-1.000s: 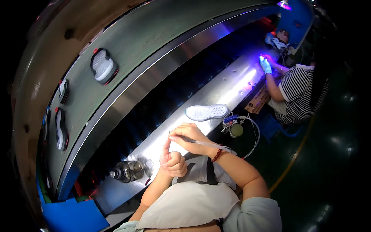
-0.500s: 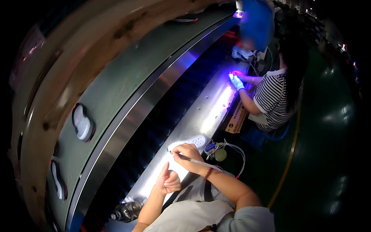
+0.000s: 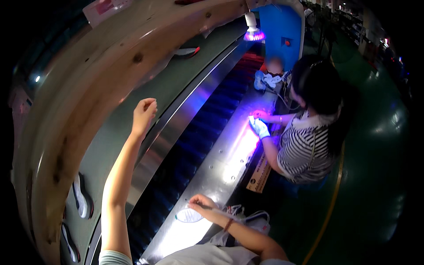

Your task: The person applies glue to the soles of several slippers using a brush. They pick up each slipper from a conveyor belt, apply glue to the sole, and place it back on the belt. The process is repeated for multiple slippers.

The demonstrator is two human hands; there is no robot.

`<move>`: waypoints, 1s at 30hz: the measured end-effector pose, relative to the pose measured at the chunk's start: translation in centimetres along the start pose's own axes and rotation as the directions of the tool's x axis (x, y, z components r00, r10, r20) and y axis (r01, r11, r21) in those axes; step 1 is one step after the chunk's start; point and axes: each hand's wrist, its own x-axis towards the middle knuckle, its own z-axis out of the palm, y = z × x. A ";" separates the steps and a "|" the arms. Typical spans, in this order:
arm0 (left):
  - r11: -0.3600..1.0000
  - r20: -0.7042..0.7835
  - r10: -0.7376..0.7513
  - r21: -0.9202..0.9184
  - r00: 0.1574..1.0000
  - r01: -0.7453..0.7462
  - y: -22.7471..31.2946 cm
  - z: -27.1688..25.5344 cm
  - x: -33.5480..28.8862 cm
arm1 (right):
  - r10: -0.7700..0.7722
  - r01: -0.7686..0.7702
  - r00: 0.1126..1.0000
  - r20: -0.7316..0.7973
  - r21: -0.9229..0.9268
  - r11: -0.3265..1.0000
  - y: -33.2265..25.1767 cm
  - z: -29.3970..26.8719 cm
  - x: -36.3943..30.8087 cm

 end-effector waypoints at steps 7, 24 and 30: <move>0.810 0.062 0.106 0.573 0.992 -0.122 1.1 9.5 11.3 | -0.085 0.085 0.996 -0.020 0.015 0.996 0.1 -5.4 -1.0; 0.376 0.280 -0.052 0.895 0.959 -0.241 7.8 19.7 23.0 | 0.366 -0.167 0.906 -0.212 0.616 0.770 -0.3 -10.5 -10.1; 0.286 0.351 0.039 0.893 0.936 -0.347 7.4 17.1 22.7 | 0.237 -0.040 0.948 -0.213 0.659 0.751 2.0 -9.7 -10.8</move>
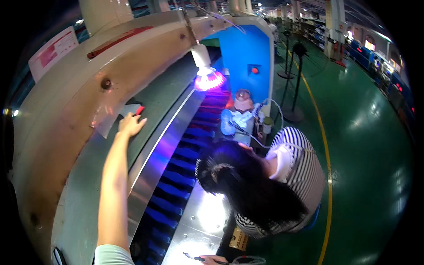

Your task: The person applies glue to the soles of several slippers using a brush. They pick up each slipper from a conveyor belt, apply glue to the sole, and place it back on the belt. The process is repeated for multiple slippers.

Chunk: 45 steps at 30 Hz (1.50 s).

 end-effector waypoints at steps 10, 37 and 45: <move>0.987 -0.261 0.109 -0.090 0.959 -0.137 -8.6 -4.8 -21.6 | 0.155 -0.091 0.945 0.288 -0.224 0.970 -4.0 1.9 6.2; -0.686 0.361 -0.665 -0.642 0.654 -0.342 -6.6 -3.2 -66.8 | -0.146 0.202 0.972 0.186 -0.332 0.921 9.4 12.1 -4.7; -0.772 0.189 -0.418 -0.589 0.889 -0.238 -8.6 -1.0 -71.1 | -0.239 0.315 0.939 0.250 -0.335 0.888 7.6 11.3 -4.6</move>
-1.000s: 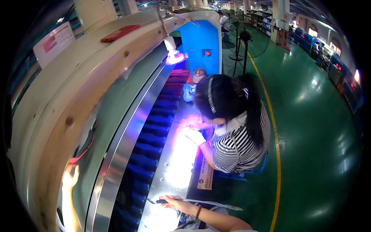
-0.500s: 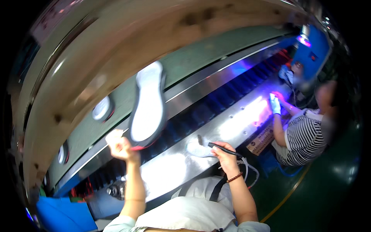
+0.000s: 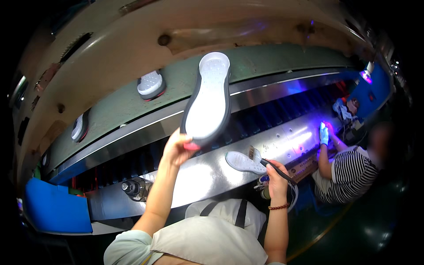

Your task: The person applies glue to the soles of several slippers using a brush. They pick up each slipper from a conveyor belt, apply glue to the sole, and place it back on the belt. The process is repeated for multiple slippers.

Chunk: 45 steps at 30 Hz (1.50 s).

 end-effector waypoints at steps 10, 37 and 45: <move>0.994 -0.038 -0.113 -0.007 0.993 0.113 -5.4 -2.5 -7.8 | 0.024 -0.052 0.947 0.321 0.078 0.996 -3.8 2.0 2.9; 0.900 -0.273 0.400 -0.061 0.875 -0.431 -11.7 1.2 -7.8 | 0.413 -0.185 0.490 0.768 -0.372 0.910 -0.3 14.6 4.9; 0.937 -0.406 0.288 -0.067 0.867 -0.342 -12.2 0.1 -7.5 | 0.402 -0.042 0.544 0.736 -0.455 0.889 -0.6 15.2 5.1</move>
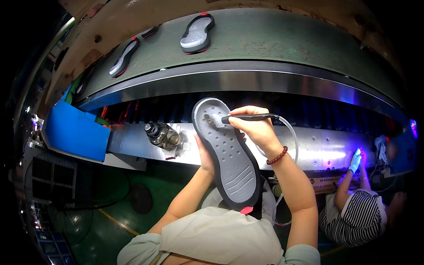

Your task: The person applies glue to the soles of several slippers using a brush. They pick up each slipper from a conveyor belt, apply glue to the sole, and place it back on the belt. The process is repeated for multiple slippers.

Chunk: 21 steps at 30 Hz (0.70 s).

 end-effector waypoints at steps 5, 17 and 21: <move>0.992 -0.246 0.008 0.122 0.969 0.023 0.4 3.4 0.7 | -0.401 0.368 0.913 0.067 -0.557 0.745 -0.1 1.7 -0.5; 0.995 -0.015 0.096 -0.014 0.995 -0.096 4.7 -1.1 2.3 | -0.257 0.360 0.918 0.303 -0.360 0.861 -1.5 0.6 -6.2; 0.994 -0.059 0.100 0.045 0.993 -0.098 2.6 3.5 0.8 | -0.295 0.302 0.953 0.064 -0.207 0.931 -3.9 0.7 -2.5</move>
